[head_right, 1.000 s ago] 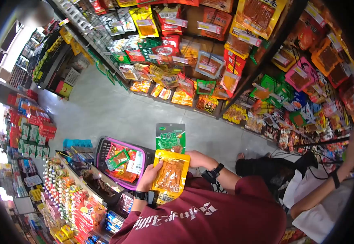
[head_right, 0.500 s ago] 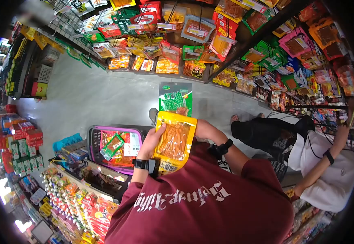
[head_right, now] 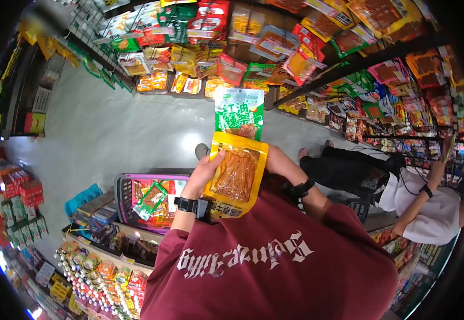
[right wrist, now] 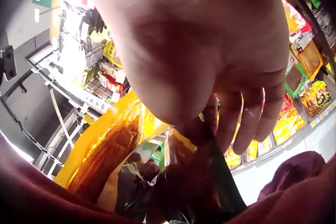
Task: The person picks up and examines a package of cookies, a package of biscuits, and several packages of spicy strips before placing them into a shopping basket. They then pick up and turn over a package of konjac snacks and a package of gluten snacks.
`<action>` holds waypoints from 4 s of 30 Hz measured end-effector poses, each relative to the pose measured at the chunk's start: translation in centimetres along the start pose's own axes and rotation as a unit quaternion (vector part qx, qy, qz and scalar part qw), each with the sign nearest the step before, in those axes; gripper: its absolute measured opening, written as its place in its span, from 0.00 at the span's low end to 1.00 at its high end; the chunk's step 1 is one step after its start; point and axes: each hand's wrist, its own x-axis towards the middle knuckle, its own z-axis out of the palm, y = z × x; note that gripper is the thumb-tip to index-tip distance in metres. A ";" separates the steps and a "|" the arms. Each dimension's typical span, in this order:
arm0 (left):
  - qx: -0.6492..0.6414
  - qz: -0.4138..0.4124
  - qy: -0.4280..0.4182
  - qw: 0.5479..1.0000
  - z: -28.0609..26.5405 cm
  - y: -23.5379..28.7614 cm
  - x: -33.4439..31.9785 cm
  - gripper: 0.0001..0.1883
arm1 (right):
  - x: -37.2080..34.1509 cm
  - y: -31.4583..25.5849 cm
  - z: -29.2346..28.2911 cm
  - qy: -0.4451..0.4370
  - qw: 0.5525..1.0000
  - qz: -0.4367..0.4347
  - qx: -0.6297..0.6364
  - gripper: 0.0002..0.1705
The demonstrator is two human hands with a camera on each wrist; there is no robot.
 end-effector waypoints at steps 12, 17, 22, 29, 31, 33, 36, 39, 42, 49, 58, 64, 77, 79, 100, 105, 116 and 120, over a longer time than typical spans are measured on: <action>-0.111 0.065 0.055 0.990 -3.8 -0.8 -0.7 0.22 | 5.3 -3.5 -0.8 0.009 0.964 0.051 0.259 0.14; -0.173 0.092 0.194 0.961 -5.2 -0.3 -0.3 0.19 | 9.1 -4.8 -3.2 -0.001 0.938 0.057 0.342 0.13; -0.253 0.158 0.264 0.917 -4.6 3.8 1.1 0.19 | 12.9 -7.9 -6.3 -0.245 0.950 0.009 0.192 0.22; -0.202 0.173 0.306 0.914 -2.4 9.2 6.4 0.18 | 17.1 -5.7 -11.6 -0.220 0.954 -0.059 0.195 0.33; -0.204 0.190 0.284 0.917 -1.3 10.1 8.0 0.18 | 18.9 -0.9 -11.1 -0.097 0.970 -0.067 0.215 0.29; -0.180 0.189 0.265 0.928 -1.3 9.7 9.8 0.17 | 19.4 -1.7 -14.6 -0.070 0.957 -0.048 0.277 0.22; -0.160 0.170 0.225 0.946 0.9 11.6 10.9 0.16 | 21.0 -0.4 -19.1 -0.012 0.950 -0.117 0.288 0.16; -0.182 0.167 0.227 0.942 0.8 12.4 12.3 0.15 | 20.9 -0.1 -21.8 0.058 0.971 -0.130 0.194 0.17; -0.101 0.229 0.233 0.940 -0.4 13.4 14.1 0.19 | 20.5 -0.4 -24.0 0.126 0.974 -0.158 0.102 0.16; 0.024 0.299 0.204 0.932 2.0 16.3 15.0 0.34 | 20.7 -0.3 -25.0 0.176 0.963 -0.185 0.086 0.16; 0.037 0.193 0.171 0.965 -2.5 13.1 14.9 0.27 | 19.6 -3.6 -23.3 0.095 0.969 -0.222 0.052 0.16; 0.023 0.220 0.151 0.963 -2.9 11.9 11.2 0.34 | 17.6 -7.8 -19.0 -0.054 0.971 -0.226 0.048 0.13; 0.172 0.183 -0.008 0.968 -3.1 5.2 7.8 0.39 | 8.8 -11.8 -9.2 -0.019 0.983 -0.184 -0.002 0.12; 0.214 0.178 -0.046 0.959 -3.3 3.5 8.6 0.32 | 6.8 -12.1 -9.8 -0.002 0.992 -0.125 0.025 0.12; 0.377 0.080 -0.044 0.922 15.8 -6.0 11.6 0.08 | -12.2 9.7 -14.6 0.094 0.995 -0.019 0.041 0.28; 0.382 0.081 -0.044 0.920 22.4 -8.1 11.4 0.08 | -18.6 14.6 -17.2 0.082 0.991 0.022 0.103 0.25; 0.325 -0.015 0.006 0.946 27.3 -9.5 14.2 0.14 | -22.8 25.1 -14.0 0.250 0.816 0.041 0.519 0.14; 0.279 -0.033 -0.031 0.959 28.3 -10.0 17.5 0.12 | -21.8 27.1 -10.8 0.249 0.770 0.048 0.585 0.17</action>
